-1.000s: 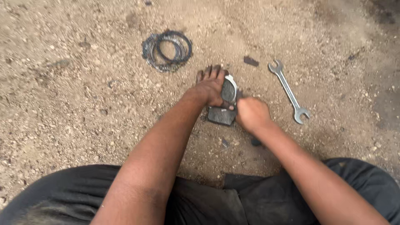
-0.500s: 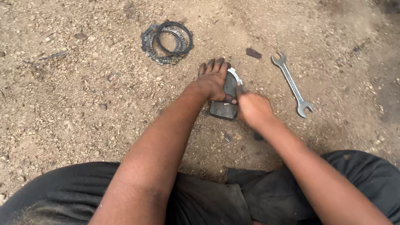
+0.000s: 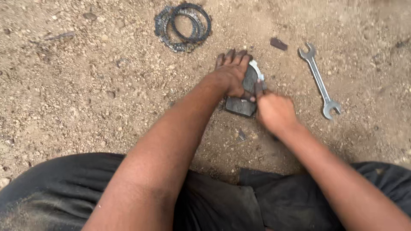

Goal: The person cleans and scrapes debris from clutch plate components by hand and using a small scraping tool.

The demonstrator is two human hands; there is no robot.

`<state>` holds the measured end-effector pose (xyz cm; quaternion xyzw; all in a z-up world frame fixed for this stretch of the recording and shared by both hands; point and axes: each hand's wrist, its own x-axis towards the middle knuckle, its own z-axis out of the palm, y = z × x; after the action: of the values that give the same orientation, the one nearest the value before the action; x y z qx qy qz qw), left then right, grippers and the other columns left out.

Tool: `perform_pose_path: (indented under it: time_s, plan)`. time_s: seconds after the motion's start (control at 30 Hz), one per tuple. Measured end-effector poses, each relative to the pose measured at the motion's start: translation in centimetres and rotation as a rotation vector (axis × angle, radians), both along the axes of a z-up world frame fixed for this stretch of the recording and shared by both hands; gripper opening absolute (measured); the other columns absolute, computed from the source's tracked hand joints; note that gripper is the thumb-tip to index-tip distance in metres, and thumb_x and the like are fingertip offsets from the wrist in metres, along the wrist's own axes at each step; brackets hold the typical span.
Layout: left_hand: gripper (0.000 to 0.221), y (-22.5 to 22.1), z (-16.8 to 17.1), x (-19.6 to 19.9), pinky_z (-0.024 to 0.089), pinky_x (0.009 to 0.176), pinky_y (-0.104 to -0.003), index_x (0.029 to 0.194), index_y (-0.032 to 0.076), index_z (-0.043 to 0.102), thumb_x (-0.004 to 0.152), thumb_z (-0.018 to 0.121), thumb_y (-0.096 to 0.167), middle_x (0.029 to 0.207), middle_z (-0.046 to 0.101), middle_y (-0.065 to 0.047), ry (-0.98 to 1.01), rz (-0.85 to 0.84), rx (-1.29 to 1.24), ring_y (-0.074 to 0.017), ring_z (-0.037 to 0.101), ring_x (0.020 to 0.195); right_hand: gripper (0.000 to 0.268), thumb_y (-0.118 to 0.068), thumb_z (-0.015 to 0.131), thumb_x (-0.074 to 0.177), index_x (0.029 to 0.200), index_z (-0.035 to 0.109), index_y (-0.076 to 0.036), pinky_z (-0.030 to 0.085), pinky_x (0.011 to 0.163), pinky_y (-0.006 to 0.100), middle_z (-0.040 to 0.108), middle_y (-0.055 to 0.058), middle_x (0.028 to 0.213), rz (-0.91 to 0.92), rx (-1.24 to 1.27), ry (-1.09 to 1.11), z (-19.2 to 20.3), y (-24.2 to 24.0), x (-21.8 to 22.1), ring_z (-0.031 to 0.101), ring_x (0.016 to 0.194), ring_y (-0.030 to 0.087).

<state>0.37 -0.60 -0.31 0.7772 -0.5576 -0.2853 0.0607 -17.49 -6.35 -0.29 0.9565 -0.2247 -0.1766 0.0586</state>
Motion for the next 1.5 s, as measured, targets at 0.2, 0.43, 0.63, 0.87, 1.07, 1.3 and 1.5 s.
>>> perform_pose_path:
  time_s: [0.2, 0.43, 0.63, 0.87, 1.07, 1.3, 1.5]
  plan:
    - [0.151, 0.2, 0.1, 0.1, -0.007, 0.126, -0.056, 0.162, 0.011, -0.001, 0.056, 0.082, 0.079, 0.172, -0.002, -0.015, -0.021, 0.043, -0.012, -0.0362, -0.011, 0.157, 0.074, 0.002, 0.058, 0.081, 0.153, 0.043, -0.004, 0.063, 0.065, 0.045, 0.069, 0.024, 0.1, -0.091, 0.059, -0.131, 0.6, 0.1, -0.1, 0.073, 0.077, 0.033]
    - [0.148, 0.4, -0.1, 0.3, -0.004, 0.127, -0.055, 0.164, 0.013, 0.004, 0.056, 0.082, 0.079, 0.173, 0.001, -0.015, -0.035, 0.036, -0.028, -0.0374, -0.008, 0.158, 0.072, -0.007, 0.067, 0.077, 0.146, 0.047, 0.003, 0.061, 0.064, 0.046, 0.071, 0.02, 0.098, -0.08, -0.048, -0.276, -0.1, -0.5, -0.2, 0.073, 0.075, 0.035]
    - [0.149, 0.4, 0.8, 0.1, -0.006, 0.125, -0.055, 0.163, 0.015, 0.0, 0.056, 0.082, 0.079, 0.172, -0.003, -0.013, -0.01, 0.04, 0.003, -0.0357, -0.011, 0.157, 0.061, -0.003, 0.056, 0.087, 0.147, 0.05, 0.007, 0.061, 0.055, 0.039, 0.072, 0.018, 0.094, 0.032, -0.241, -0.264, -1.1, 0.7, -1.1, 0.074, 0.069, 0.028]
    - [0.15, 0.5, 0.1, 0.0, -0.009, 0.126, -0.055, 0.163, 0.01, -0.002, 0.06, 0.081, 0.079, 0.171, -0.004, -0.016, 0.037, 0.043, -0.023, -0.0372, -0.014, 0.157, 0.067, -0.005, 0.057, 0.081, 0.147, 0.052, 0.002, 0.061, 0.067, 0.042, 0.072, 0.017, 0.099, 0.035, -0.168, -0.287, -0.4, 0.4, -1.8, 0.074, 0.075, 0.031]
    - [0.146, 0.8, -1.7, 0.2, -0.004, 0.124, -0.057, 0.162, 0.015, 0.007, 0.055, 0.081, 0.08, 0.172, -0.001, -0.015, 0.0, 0.054, -0.12, -0.0377, -0.009, 0.157, 0.045, -0.007, 0.053, 0.099, 0.141, 0.065, -0.019, 0.058, 0.091, 0.046, 0.075, 0.017, 0.112, -0.399, 0.225, -0.337, 3.2, -1.8, -5.0, 0.074, 0.097, 0.031]
    - [0.147, 1.4, 2.0, -1.1, -0.006, 0.126, -0.056, 0.164, 0.026, 0.006, 0.051, 0.08, 0.083, 0.172, -0.002, -0.014, -0.142, 0.099, -0.007, -0.0349, -0.008, 0.157, 0.045, -0.015, 0.053, 0.099, 0.144, 0.059, -0.019, 0.057, 0.084, 0.04, 0.076, 0.011, 0.107, -0.57, 0.565, -0.678, 3.3, -4.4, -5.4, 0.074, 0.091, 0.022]
    - [0.124, 2.6, 6.9, -2.5, -0.008, 0.123, -0.055, 0.161, 0.024, -0.007, 0.077, 0.07, 0.07, 0.169, -0.01, -0.013, -0.204, 0.233, -0.043, -0.0326, -0.013, 0.154, 0.026, -0.014, 0.056, 0.098, 0.112, 0.075, -0.005, 0.05, 0.081, 0.03, 0.077, 0.006, 0.094, -0.627, 0.855, -0.887, -1.4, -8.8, -4.0, 0.068, 0.087, 0.015]
